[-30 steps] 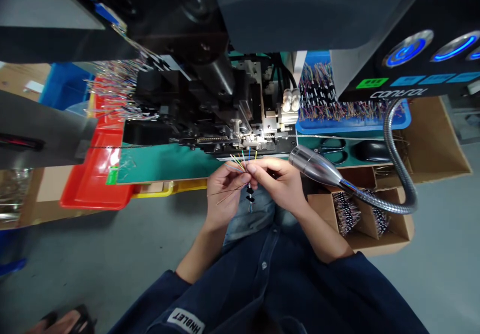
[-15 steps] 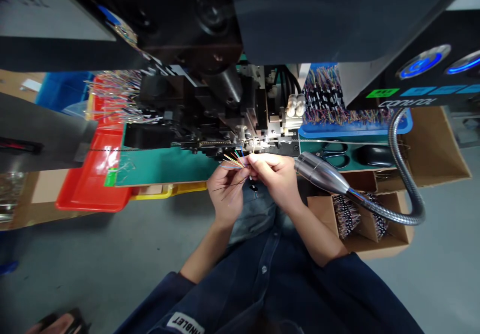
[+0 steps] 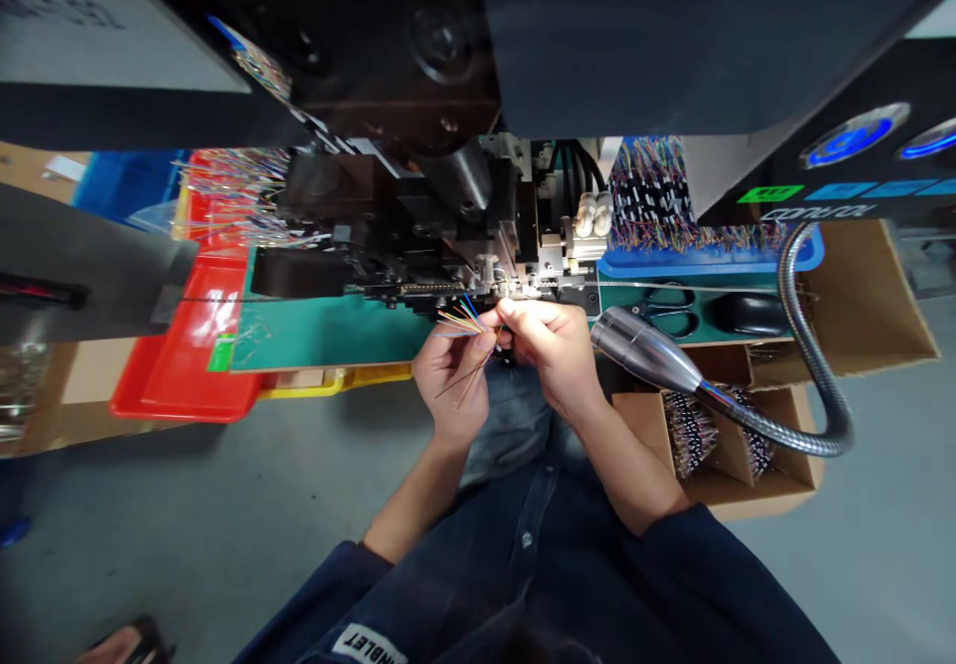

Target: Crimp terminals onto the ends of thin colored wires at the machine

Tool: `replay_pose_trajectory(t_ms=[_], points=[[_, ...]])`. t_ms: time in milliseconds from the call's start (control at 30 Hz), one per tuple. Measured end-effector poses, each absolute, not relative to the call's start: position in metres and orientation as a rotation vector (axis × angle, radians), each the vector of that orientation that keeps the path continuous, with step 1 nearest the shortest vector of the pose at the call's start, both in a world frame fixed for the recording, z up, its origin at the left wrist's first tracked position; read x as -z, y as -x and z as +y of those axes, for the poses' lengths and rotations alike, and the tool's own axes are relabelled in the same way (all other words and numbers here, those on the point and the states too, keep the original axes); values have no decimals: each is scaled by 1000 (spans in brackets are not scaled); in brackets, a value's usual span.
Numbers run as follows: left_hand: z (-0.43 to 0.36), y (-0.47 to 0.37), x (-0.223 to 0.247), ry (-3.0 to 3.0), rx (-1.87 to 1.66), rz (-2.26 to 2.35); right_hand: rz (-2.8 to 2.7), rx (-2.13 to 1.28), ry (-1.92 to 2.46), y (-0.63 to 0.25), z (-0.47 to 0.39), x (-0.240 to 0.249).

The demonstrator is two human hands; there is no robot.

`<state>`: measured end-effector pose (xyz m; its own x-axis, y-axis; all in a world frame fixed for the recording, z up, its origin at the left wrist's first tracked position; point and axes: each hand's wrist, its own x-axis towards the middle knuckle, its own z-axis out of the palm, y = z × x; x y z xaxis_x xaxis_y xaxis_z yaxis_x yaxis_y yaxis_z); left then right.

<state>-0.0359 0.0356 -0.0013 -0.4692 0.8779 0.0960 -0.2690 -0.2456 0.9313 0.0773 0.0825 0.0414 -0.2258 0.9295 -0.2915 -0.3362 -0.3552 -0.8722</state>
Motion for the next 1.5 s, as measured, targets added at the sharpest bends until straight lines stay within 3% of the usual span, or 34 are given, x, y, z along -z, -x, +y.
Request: replay_pose_trajectory(t_ms=[900, 1500], points=[[31, 41, 9, -781, -1622, 1059, -1283, -1442, 1126, -87, 76, -42], [34, 35, 4, -777, -1715, 1153, -998, -1629, 1133, -85, 78, -24]])
